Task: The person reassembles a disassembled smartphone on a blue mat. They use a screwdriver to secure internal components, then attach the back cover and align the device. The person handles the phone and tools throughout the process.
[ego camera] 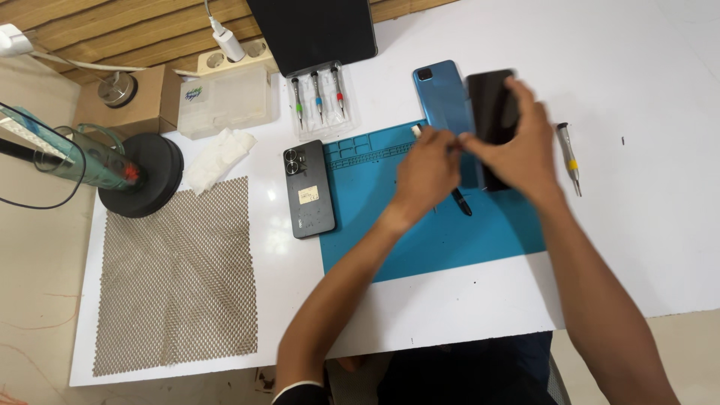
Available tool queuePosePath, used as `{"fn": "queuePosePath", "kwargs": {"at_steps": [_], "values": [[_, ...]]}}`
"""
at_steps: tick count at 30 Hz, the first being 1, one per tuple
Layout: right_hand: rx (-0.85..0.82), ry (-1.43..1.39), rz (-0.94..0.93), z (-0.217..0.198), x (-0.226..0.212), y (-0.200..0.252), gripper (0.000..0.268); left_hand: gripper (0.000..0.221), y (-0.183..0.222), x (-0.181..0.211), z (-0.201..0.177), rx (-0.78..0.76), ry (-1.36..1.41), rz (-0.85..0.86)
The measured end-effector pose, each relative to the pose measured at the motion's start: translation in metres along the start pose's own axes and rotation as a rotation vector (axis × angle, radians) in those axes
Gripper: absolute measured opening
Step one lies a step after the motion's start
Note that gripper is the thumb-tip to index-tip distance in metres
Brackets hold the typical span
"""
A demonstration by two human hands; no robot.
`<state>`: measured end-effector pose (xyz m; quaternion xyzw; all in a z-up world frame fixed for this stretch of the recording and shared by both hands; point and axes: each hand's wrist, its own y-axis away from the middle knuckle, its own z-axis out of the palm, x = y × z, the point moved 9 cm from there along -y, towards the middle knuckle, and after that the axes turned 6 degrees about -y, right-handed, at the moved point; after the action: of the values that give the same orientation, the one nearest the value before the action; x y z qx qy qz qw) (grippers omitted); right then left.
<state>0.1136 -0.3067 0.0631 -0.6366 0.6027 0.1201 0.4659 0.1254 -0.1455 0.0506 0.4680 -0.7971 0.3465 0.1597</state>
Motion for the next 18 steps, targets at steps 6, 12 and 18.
{"fn": "queuePosePath", "kwargs": {"at_steps": [6,12,18], "values": [[-0.174,-0.043,-0.048,0.059,-0.065,0.040,0.101,0.012,0.025,-0.060,-0.089,0.222,0.281,-0.115],[-0.513,0.181,0.010,0.119,-0.098,0.073,0.098,0.015,0.054,-0.125,-0.139,0.201,0.065,-0.162],[-0.508,0.300,-0.102,0.136,-0.101,0.079,0.090,0.028,0.081,-0.173,-0.157,0.274,-0.387,-0.364]]}}
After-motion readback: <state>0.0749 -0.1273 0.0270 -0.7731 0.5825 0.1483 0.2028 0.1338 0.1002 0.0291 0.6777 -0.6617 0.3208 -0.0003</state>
